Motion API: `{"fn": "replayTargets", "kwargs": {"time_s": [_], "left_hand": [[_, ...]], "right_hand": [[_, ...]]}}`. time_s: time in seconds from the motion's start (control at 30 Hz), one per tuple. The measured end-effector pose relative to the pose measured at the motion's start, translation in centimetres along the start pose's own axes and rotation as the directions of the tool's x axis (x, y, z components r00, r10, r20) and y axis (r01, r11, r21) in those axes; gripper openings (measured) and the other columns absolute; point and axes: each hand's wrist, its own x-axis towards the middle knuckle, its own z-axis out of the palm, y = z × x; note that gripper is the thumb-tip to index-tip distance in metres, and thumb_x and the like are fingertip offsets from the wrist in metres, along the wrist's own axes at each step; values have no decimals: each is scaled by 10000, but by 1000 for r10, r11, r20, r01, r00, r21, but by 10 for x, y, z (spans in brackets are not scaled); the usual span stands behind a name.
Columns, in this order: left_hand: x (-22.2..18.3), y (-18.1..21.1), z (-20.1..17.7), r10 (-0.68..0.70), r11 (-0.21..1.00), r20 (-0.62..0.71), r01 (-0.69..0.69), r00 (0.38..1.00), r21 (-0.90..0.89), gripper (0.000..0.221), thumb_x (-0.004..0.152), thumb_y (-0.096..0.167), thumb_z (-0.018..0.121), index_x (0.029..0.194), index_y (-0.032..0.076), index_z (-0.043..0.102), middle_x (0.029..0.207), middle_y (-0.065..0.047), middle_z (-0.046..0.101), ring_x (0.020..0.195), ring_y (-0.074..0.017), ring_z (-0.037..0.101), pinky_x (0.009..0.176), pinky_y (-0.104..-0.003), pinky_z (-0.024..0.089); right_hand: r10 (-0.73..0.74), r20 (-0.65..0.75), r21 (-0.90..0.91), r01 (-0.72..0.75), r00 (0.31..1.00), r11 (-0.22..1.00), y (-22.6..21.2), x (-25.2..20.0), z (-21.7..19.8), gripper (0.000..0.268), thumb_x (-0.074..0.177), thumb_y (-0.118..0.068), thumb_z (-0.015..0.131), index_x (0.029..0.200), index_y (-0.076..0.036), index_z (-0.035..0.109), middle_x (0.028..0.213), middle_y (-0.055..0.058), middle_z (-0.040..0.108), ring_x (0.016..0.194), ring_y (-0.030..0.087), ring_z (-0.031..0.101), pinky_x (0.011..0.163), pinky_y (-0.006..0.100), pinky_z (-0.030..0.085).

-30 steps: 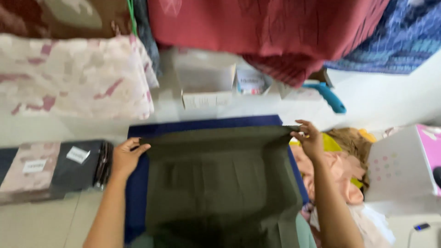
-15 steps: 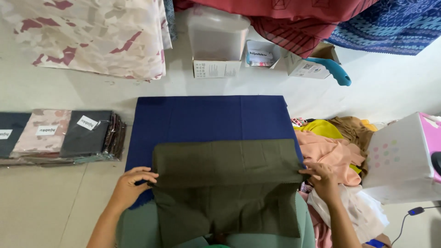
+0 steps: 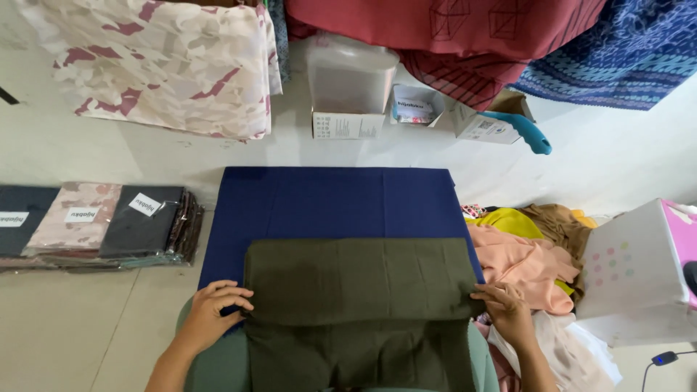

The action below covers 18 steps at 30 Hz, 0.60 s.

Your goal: The person uses a lint roller to clean an olive-colored garment, folds it, and places it into a plastic packaging bag.

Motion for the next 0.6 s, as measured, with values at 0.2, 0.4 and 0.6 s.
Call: {"fn": "replayTargets", "kwargs": {"time_s": [0.2, 0.4, 0.6], "left_hand": [[35, 40, -36, -8, 995, 41, 12, 999, -99, 301, 869, 36, 667, 1043, 201, 848, 1215, 36, 819, 1175, -141, 738, 1121, -330, 496], [95, 37, -21, -239, 952, -21, 239, 971, 193, 627, 933, 608, 505, 1474, 296, 563, 1511, -27, 545, 1399, -279, 499, 1124, -472, 437], [117, 13, -4, -218, 930, -67, 228, 974, 287, 327, 940, 559, 650, 1142, 334, 772, 1206, 27, 716, 1246, -288, 621, 1040, -485, 488]], "right_hand": [[276, -73, 335, -237, 958, 912, -36, 55, -11, 319, 935, -175, 644, 1214, -56, 744, 1189, 89, 779, 1172, 223, 684, 1054, 376, 511], [176, 109, 86, -186, 978, 979, -8, 132, 30, 471, 917, -311, 705, 1367, -178, 674, 1416, 84, 659, 1364, 272, 555, 1154, 440, 423], [135, 92, -88, -127, 987, 988, 20, 150, 53, 310, 840, -422, 811, 1090, -239, 795, 1137, 97, 735, 1183, 335, 669, 1121, 451, 437]]}}
